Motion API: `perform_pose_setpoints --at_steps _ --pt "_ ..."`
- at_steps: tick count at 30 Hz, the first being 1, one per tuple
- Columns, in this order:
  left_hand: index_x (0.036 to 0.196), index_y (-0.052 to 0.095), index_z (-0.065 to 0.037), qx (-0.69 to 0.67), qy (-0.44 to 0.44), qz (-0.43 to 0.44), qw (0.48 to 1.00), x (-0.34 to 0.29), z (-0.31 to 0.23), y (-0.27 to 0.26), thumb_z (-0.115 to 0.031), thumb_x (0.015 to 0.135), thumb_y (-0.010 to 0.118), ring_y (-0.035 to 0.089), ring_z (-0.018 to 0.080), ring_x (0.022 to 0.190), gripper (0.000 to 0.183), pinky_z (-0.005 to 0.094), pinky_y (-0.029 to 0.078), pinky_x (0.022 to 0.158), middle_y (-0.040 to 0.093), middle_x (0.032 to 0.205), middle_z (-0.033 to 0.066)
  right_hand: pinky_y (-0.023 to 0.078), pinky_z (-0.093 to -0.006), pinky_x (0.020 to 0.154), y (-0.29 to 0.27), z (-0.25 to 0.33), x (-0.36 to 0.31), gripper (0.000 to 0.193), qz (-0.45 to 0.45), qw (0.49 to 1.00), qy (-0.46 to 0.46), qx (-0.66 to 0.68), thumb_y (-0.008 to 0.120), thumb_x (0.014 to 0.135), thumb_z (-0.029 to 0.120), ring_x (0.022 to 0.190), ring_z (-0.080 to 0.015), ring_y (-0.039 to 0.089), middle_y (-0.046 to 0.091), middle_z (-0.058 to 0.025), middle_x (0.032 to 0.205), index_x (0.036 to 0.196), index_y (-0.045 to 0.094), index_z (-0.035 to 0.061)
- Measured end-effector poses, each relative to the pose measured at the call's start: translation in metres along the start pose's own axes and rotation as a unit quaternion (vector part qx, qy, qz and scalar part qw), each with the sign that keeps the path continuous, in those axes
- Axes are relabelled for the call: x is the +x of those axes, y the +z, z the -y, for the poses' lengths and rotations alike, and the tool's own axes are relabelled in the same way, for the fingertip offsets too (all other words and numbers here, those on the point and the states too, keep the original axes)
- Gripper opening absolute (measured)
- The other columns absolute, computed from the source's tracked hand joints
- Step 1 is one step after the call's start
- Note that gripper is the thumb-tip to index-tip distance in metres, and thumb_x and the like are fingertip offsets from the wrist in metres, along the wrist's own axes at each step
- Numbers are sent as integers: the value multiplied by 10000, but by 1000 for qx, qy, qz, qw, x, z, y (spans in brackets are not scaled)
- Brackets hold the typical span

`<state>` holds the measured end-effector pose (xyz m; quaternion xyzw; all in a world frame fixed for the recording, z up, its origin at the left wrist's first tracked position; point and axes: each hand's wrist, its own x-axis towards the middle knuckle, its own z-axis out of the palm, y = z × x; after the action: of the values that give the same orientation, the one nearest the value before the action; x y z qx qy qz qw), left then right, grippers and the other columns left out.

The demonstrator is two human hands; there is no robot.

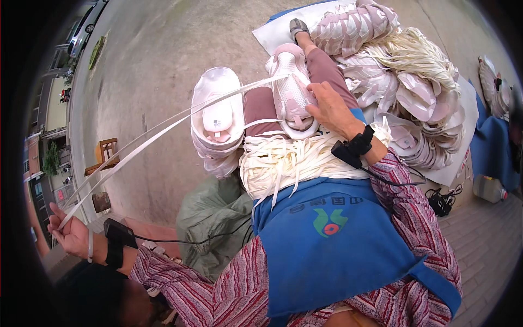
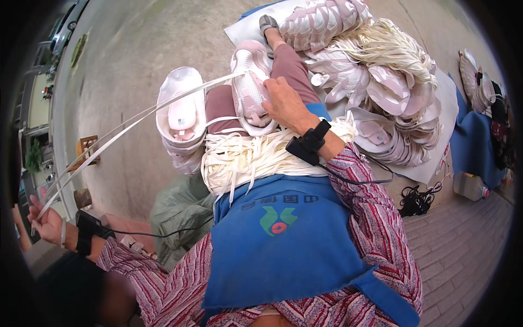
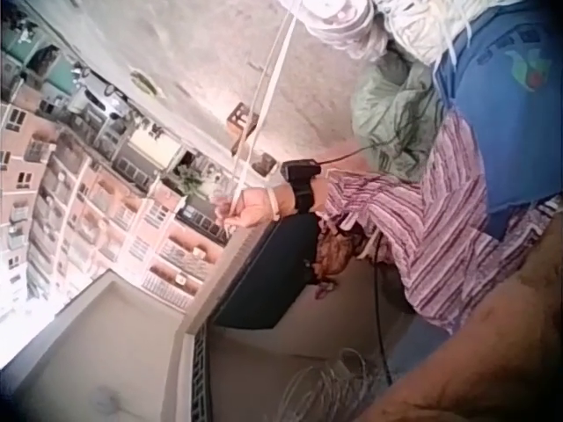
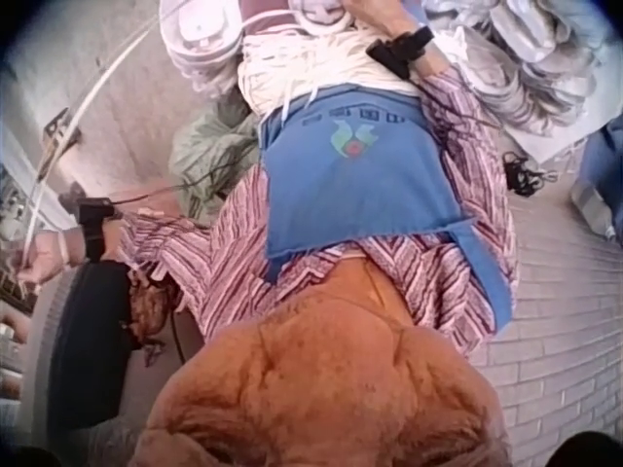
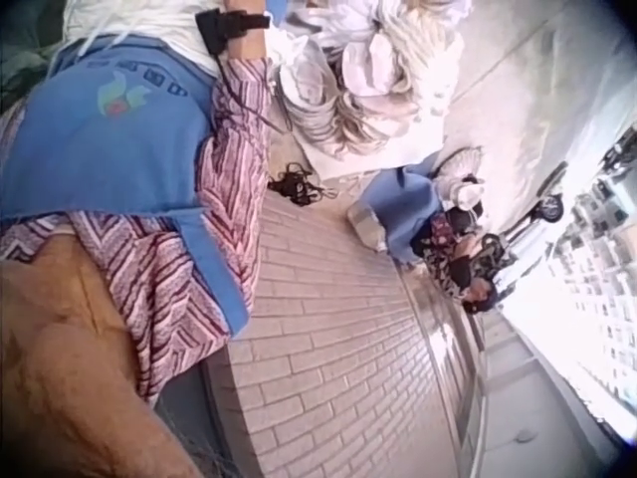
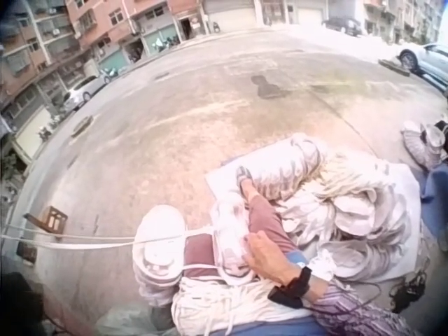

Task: The person is lacing a pink shoe while sitting with a large pile of shoelaces in their lap.

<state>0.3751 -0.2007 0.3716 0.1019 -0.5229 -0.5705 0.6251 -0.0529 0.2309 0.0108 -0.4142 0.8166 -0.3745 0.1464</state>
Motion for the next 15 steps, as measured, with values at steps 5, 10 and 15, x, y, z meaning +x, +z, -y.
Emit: perform_pose_setpoints --at_steps 5,10,15 --pt "1053 550 53 92 50 37 994 -59 80 78 -131 1005 361 646 318 920 268 571 338 1116 632 892 203 479 -414 753 -19 20 6 253 -86 996 -6 22 640 824 101 870 -355 586 583 -188 946 1048 591 -5" --pt "1063 568 34 133 -131 163 969 -199 196 186 -157 1012 421 625 182 723 246 486 459 997 602 783 84 473 -280 669 -59 63 12 96 -158 976 -87 118 608 883 55 756 -179 611 636 -105 845 942 660 0" --pt "1032 630 13 157 -279 332 887 -283 242 259 -192 1010 476 616 104 708 257 255 500 686 631 756 41 488 -273 726 -79 108 5 213 -155 960 -164 167 650 850 31 805 -164 605 610 -87 947 1063 653 23"
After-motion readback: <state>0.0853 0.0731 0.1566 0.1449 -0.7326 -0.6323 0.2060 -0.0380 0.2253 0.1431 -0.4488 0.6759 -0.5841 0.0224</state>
